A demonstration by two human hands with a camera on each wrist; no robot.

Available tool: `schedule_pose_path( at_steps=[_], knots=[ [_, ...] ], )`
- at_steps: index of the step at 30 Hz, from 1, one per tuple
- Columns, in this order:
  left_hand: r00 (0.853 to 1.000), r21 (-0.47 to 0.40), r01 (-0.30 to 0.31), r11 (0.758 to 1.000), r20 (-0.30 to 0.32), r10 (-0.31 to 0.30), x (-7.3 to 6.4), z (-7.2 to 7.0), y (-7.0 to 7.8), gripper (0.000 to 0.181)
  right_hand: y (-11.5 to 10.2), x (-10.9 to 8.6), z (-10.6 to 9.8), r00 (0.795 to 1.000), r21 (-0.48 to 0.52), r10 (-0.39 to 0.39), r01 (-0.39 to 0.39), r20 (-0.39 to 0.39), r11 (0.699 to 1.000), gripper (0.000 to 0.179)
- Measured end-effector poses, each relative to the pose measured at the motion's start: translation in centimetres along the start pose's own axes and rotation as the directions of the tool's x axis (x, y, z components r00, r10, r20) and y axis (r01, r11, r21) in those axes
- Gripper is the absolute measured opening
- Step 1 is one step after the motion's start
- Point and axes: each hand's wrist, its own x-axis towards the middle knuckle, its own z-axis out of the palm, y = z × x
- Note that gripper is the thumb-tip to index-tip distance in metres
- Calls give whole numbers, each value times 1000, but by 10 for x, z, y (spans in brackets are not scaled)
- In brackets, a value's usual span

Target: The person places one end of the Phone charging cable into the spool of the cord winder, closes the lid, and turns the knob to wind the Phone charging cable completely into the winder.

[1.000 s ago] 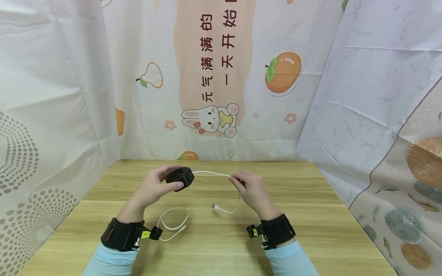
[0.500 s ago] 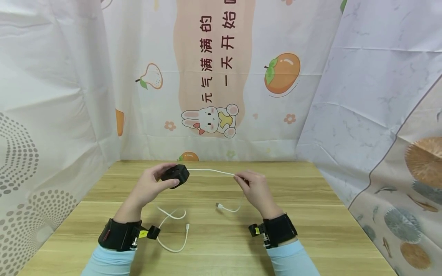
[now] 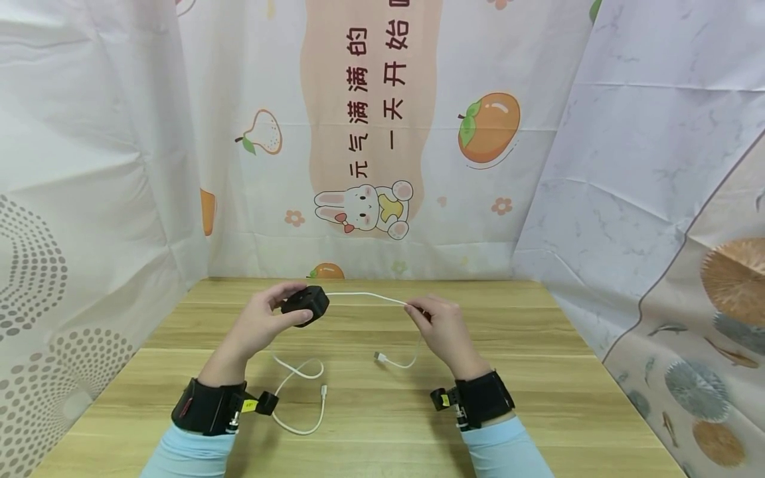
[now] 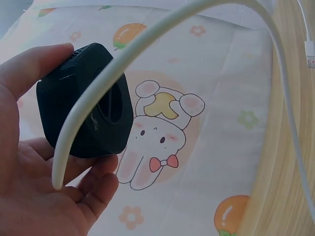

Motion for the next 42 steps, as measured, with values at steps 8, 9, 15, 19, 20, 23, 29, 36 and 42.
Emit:
schedule_pose_path(
  at_steps=[8,9,15,19,20,23,29,36,42],
  knots=[
    [1000,5,-6,1000,9,5,2,3,-3,54,-2,0,1,1000,-13,-30,30,-1,999,7],
    [1000,8,-9,1000,15,9,2,3,-4,53,-2,0,2,999,-11,-36,36,2,999,7],
    [999,21,1,1000,35,-2,2,7,-1,47,-3,-1,6,999,22,-36,35,35,999,5],
    [999,37,-2,999,36,1,-2,8,12,44,-2,-2,9,997,24,-20,19,76,1000,7],
    [999,36,-6,999,40,5,-3,9,15,43,-1,-3,9,996,22,-18,16,85,1000,8],
    [998,18,-18,1000,57,17,-6,9,23,40,-1,-4,10,995,22,-8,6,99,1000,9],
    [998,19,-16,1000,69,15,-1,13,5,38,-4,-3,5,996,43,8,-12,86,999,9],
    [998,-2,-23,1000,60,24,1,13,-1,38,-7,1,-2,999,45,-10,8,48,999,10],
    [996,-79,-8,997,93,15,1,15,5,39,-11,3,-7,1000,86,0,-3,25,996,14]
  ],
)
